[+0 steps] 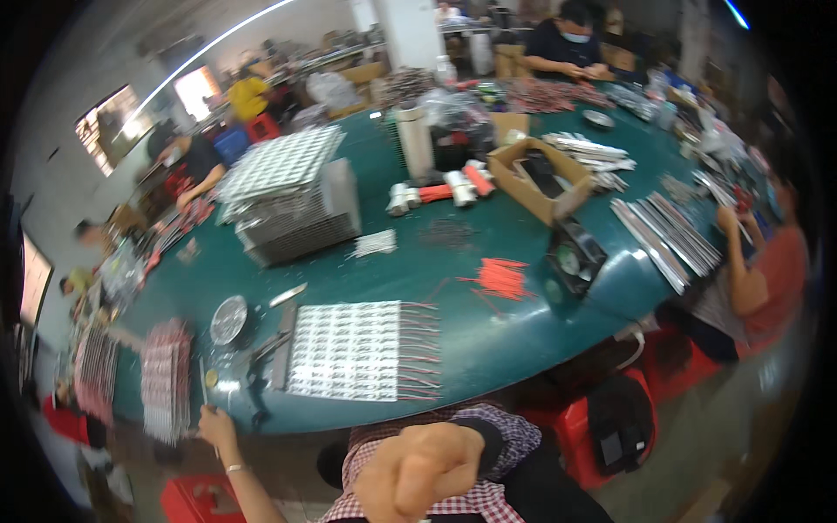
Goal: The person solders white and red wires onto an LED board using a soldering iron, positioning and aligning the wires on the board by hand and with a thin stick.
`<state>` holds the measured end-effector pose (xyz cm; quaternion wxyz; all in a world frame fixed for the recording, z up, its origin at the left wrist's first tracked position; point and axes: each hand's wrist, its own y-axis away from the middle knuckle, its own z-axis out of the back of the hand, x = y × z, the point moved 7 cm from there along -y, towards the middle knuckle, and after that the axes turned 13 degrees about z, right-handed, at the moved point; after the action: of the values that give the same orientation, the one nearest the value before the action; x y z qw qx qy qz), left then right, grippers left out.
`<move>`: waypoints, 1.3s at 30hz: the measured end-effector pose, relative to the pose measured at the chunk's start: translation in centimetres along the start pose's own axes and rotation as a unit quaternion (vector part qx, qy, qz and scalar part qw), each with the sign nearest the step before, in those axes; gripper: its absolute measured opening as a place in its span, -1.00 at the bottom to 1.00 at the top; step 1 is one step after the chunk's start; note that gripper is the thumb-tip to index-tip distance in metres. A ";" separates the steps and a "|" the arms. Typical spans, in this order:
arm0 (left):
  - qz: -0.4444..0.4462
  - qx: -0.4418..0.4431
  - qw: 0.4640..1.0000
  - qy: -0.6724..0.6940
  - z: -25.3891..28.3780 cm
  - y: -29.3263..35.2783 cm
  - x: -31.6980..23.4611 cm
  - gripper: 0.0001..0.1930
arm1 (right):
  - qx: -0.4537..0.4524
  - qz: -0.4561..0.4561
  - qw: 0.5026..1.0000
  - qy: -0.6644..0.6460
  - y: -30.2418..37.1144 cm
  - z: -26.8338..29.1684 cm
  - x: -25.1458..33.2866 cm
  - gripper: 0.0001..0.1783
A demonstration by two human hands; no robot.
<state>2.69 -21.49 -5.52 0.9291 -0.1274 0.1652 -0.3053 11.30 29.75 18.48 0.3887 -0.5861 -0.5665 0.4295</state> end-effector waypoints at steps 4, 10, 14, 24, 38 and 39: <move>-0.026 -0.003 1.000 0.015 0.3 0.3 -1.8 -0.74 | -0.017 -0.036 0.999 -0.024 0.8 0.6 -1.3 -0.91; -0.009 0.000 1.000 0.020 0.7 1.4 -2.1 -0.74 | -0.116 -0.094 0.984 -0.098 1.2 2.0 -4.6 -0.99; -0.018 -0.008 1.000 0.002 0.4 1.2 -2.2 -0.77 | -0.168 -0.157 0.971 -0.065 1.6 2.5 -7.2 -0.95; -0.028 -0.011 0.999 0.044 -0.3 0.0 -0.8 -0.79 | -0.168 -0.122 0.968 -0.137 1.6 2.9 -6.8 -0.97; -0.025 -0.017 0.999 0.029 0.0 1.2 -0.6 -0.80 | -0.053 -0.174 0.983 -0.034 0.8 0.6 -5.5 -0.83; -0.029 -0.013 0.999 0.029 -0.2 1.1 -0.8 -0.80 | -0.129 -0.200 0.970 -0.056 1.4 1.1 -5.8 -0.84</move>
<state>2.57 -20.12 -5.88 0.9129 -0.1357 0.1925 -0.3333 10.75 23.84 17.11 0.3558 -0.4812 -0.7436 0.2982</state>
